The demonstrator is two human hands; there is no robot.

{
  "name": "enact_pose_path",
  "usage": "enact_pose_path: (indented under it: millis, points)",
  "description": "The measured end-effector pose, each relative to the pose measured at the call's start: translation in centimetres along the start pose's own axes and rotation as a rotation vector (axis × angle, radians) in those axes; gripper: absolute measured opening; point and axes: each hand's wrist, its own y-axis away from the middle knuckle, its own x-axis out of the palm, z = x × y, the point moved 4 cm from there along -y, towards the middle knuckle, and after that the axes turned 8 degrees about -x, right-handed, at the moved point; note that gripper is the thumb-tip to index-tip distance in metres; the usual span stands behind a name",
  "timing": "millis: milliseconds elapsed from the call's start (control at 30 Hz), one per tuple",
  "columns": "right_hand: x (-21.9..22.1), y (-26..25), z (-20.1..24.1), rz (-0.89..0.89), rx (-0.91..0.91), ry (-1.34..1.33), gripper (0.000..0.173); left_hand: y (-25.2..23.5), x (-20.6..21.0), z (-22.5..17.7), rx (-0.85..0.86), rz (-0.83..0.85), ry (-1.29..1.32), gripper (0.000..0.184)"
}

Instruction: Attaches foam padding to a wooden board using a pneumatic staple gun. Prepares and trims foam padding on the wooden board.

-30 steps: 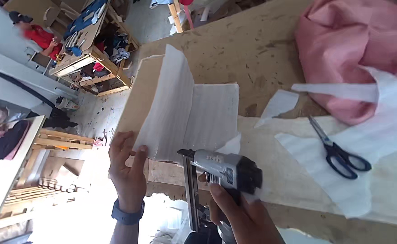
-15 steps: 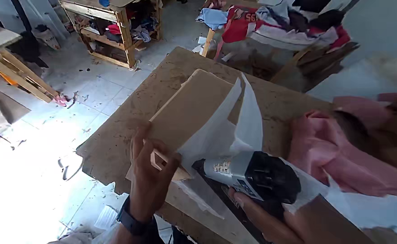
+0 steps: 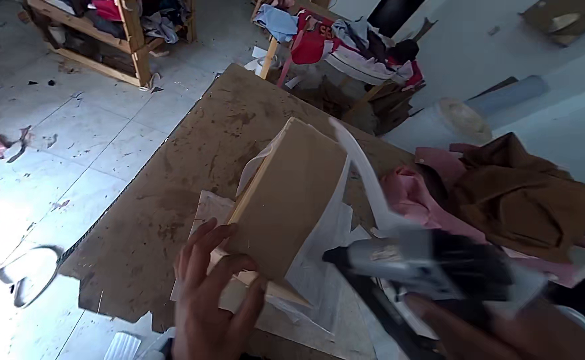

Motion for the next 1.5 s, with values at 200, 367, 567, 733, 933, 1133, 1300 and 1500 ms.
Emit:
enact_pose_path:
  millis: [200, 367, 567, 733, 933, 1133, 1300, 1500]
  points:
    - [-13.7, 2.3, -13.0, -0.95, 0.172, -0.408, 0.023, -15.4, 4.2, -5.7, 0.212, 0.473, -0.196, 0.038]
    - [-8.7, 1.7, -23.3, -1.205, 0.209, -0.546, 0.043, -24.2, 18.2, -9.4, 0.168, 0.809, -0.427, 0.068]
    - [-5.5, -4.3, -20.6, -0.648, 0.117, -0.394, 0.035, -26.3, 23.8, -8.3, 0.243, 0.771, -0.389, 0.033]
    - [-9.1, -11.1, -15.8, -0.393, -0.011, -0.184, 0.028, -26.8, 22.4, -6.1, 0.232, 0.559, -0.51, 0.029]
    - [-10.6, -18.7, -12.9, -0.221, -0.024, 0.01, 0.026, -27.8, 21.8, -5.2, 0.155, 0.52, -0.481, 0.027]
    - [-10.2, -22.5, -10.9, -0.139, -0.028, 0.049, 0.023, -29.4, 21.3, -4.8, 0.134, 0.584, -0.395, 0.033]
    - [-10.4, -21.9, -10.3, -0.106, -0.017, 0.036, 0.024, -29.8, 21.1, -4.6, 0.165, 0.622, -0.36, 0.029]
    - [-8.8, -19.3, -8.8, -0.098, -0.02, 0.058, 0.024, -29.9, 20.9, -4.5, 0.169, 0.618, -0.345, 0.029]
